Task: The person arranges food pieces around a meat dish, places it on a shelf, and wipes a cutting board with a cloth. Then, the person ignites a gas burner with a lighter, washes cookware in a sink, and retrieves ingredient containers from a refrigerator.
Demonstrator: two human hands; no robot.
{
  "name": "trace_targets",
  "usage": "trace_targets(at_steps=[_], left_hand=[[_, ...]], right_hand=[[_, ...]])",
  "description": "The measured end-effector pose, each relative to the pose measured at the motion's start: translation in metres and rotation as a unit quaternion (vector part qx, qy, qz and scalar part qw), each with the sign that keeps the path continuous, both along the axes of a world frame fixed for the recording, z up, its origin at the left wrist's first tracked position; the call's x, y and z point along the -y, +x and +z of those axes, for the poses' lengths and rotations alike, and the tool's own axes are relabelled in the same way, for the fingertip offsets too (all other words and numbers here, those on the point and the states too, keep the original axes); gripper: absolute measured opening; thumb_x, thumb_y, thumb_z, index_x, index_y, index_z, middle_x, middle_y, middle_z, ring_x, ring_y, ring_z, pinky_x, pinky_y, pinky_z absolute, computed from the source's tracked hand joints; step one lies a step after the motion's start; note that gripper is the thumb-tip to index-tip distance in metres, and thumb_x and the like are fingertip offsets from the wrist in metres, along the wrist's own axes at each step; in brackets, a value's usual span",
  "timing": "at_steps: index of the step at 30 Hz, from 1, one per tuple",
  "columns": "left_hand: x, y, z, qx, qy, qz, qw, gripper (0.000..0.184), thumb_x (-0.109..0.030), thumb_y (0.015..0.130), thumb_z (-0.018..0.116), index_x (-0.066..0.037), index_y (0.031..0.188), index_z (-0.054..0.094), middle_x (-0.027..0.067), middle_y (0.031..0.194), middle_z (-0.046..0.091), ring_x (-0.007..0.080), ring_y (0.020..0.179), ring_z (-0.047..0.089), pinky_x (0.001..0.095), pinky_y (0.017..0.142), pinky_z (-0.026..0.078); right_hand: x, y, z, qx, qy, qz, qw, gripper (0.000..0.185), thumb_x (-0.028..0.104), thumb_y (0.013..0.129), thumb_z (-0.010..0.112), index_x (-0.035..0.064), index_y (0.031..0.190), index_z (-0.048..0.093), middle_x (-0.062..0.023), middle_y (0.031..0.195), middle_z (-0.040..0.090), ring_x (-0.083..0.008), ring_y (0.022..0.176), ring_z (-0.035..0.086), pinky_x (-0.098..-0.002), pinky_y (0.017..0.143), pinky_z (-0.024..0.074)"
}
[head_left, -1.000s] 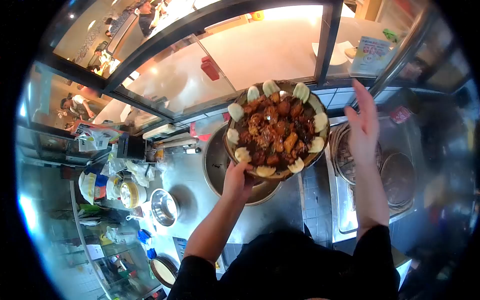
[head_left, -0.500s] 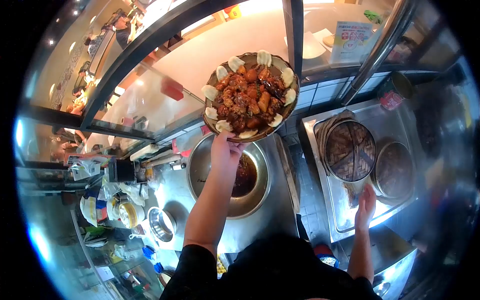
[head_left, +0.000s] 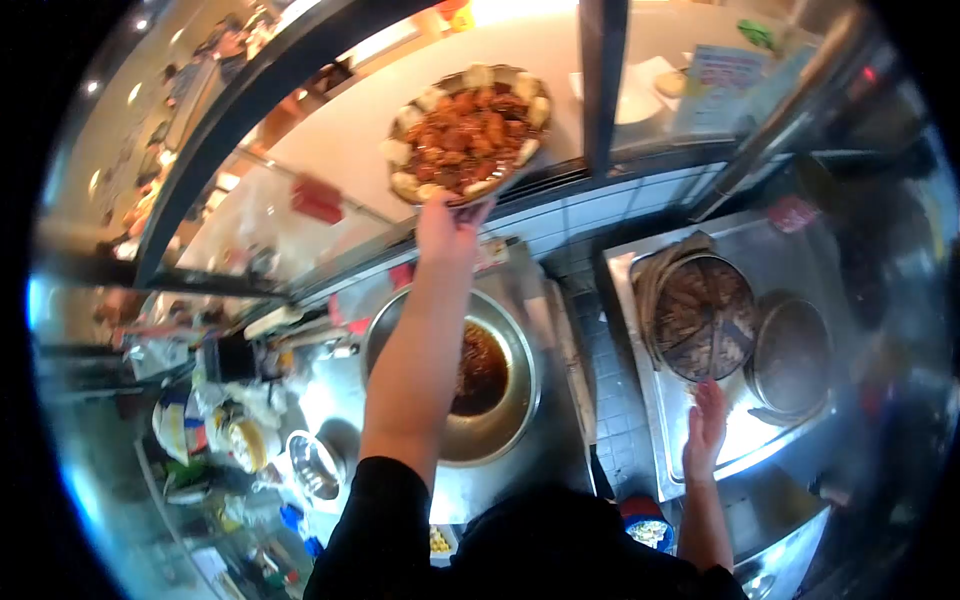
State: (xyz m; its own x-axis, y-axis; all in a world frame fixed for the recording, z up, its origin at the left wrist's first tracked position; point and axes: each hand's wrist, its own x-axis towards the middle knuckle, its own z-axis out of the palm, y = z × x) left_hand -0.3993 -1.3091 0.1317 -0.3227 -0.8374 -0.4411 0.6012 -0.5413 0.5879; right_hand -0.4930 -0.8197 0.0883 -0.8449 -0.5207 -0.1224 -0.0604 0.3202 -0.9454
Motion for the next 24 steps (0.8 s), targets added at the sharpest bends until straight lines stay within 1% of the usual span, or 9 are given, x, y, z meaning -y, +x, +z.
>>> trace_targets(at_steps=[1,5,7,13,15,17,19,22,24], left_hand=[[0.002,-0.006,0.01,0.015,0.004,0.024,1.0,0.048,0.0,0.083,0.045,0.007,0.131,0.042,0.0253,0.124,0.058,0.0392,0.109,0.064,0.058,0.093,0.058],[0.049,-0.009,-0.017,-0.004,-0.017,0.016,1.0,0.05,0.001,0.083,0.045,0.007,0.132,0.041,0.0263,0.128,0.055,0.0419,0.116,0.06,0.0606,0.096,0.055],[0.066,-0.011,-0.024,-0.003,0.005,0.033,0.999,0.051,0.001,0.082,0.045,0.006,0.133,0.041,0.0259,0.127,0.056,0.0425,0.115,0.06,0.0609,0.096,0.055],[0.091,-0.009,-0.032,0.026,0.01,0.065,0.998,0.049,0.001,0.083,0.044,0.007,0.131,0.041,0.026,0.128,0.054,0.0425,0.113,0.06,0.061,0.095,0.055],[0.103,-0.002,-0.044,0.007,0.016,0.053,0.998,0.049,0.001,0.083,0.044,0.007,0.132,0.04,0.0258,0.128,0.054,0.0424,0.113,0.06,0.0611,0.095,0.055],[0.106,0.002,-0.045,-0.002,0.005,0.059,0.998,0.048,0.0,0.085,0.047,0.006,0.132,0.041,0.0249,0.127,0.055,0.0411,0.112,0.061,0.061,0.095,0.055],[0.102,0.001,-0.047,-0.006,-0.014,0.068,0.998,0.044,-0.004,0.09,0.052,0.005,0.132,0.042,0.0241,0.127,0.055,0.0396,0.112,0.06,0.0595,0.094,0.055],[0.061,-0.005,-0.023,-0.025,-0.079,0.09,0.993,0.041,-0.016,0.097,0.059,0.004,0.13,0.045,0.0242,0.128,0.055,0.0361,0.112,0.06,0.0539,0.097,0.054],[0.031,0.005,-0.002,0.038,0.024,0.01,0.999,0.044,-0.023,0.099,0.062,0.005,0.13,0.047,0.0246,0.128,0.054,0.032,0.112,0.06,0.0455,0.099,0.053]], right_hand=[[0.007,-0.001,-0.001,0.001,0.006,0.009,1.0,0.05,0.002,0.093,0.053,0.0013,0.143,0.045,-0.0182,0.143,0.05,-0.0301,0.132,0.05,-0.0437,0.111,0.0402],[0.036,0.006,-0.004,-0.032,-0.006,0.058,0.998,0.049,0.001,0.091,0.058,0.0009,0.14,0.048,-0.0172,0.136,0.053,-0.0281,0.126,0.053,-0.0394,0.104,0.0468],[0.053,0.003,0.0,-0.033,-0.008,0.122,0.992,0.053,0.011,0.096,0.058,0.0008,0.145,0.042,-0.0148,0.145,0.048,-0.0257,0.13,0.05,-0.0388,0.109,0.0404],[0.165,-0.006,0.021,0.085,-0.17,0.165,0.968,0.048,0.009,0.1,0.052,-0.0001,0.146,0.041,-0.0138,0.144,0.048,-0.0239,0.132,0.05,-0.0384,0.112,0.0385],[0.214,-0.015,0.025,0.165,-0.242,0.16,0.943,0.046,0.005,0.101,0.051,-0.0004,0.146,0.04,-0.0148,0.143,0.048,-0.0252,0.132,0.05,-0.0371,0.113,0.0393],[0.27,-0.022,0.04,0.254,-0.282,0.126,0.916,0.047,0.009,0.103,0.051,-0.0015,0.147,0.038,-0.0151,0.142,0.049,-0.0245,0.132,0.05,-0.0353,0.112,0.0397],[0.326,-0.03,0.046,0.272,-0.31,0.082,0.907,0.049,0.015,0.103,0.053,-0.0022,0.147,0.037,-0.0157,0.136,0.052,-0.0238,0.128,0.052,-0.0347,0.111,0.0413],[0.402,-0.058,0.042,0.313,-0.359,0.018,0.879,0.049,0.021,0.101,0.056,-0.0072,0.138,0.04,-0.02,0.132,0.052,-0.0298,0.125,0.053,-0.04,0.111,0.0419],[0.445,-0.076,0.039,0.375,-0.371,-0.051,0.848,0.056,0.025,0.099,0.06,-0.0074,0.138,0.037,-0.0215,0.131,0.048,-0.0315,0.124,0.052,-0.0408,0.11,0.042]])
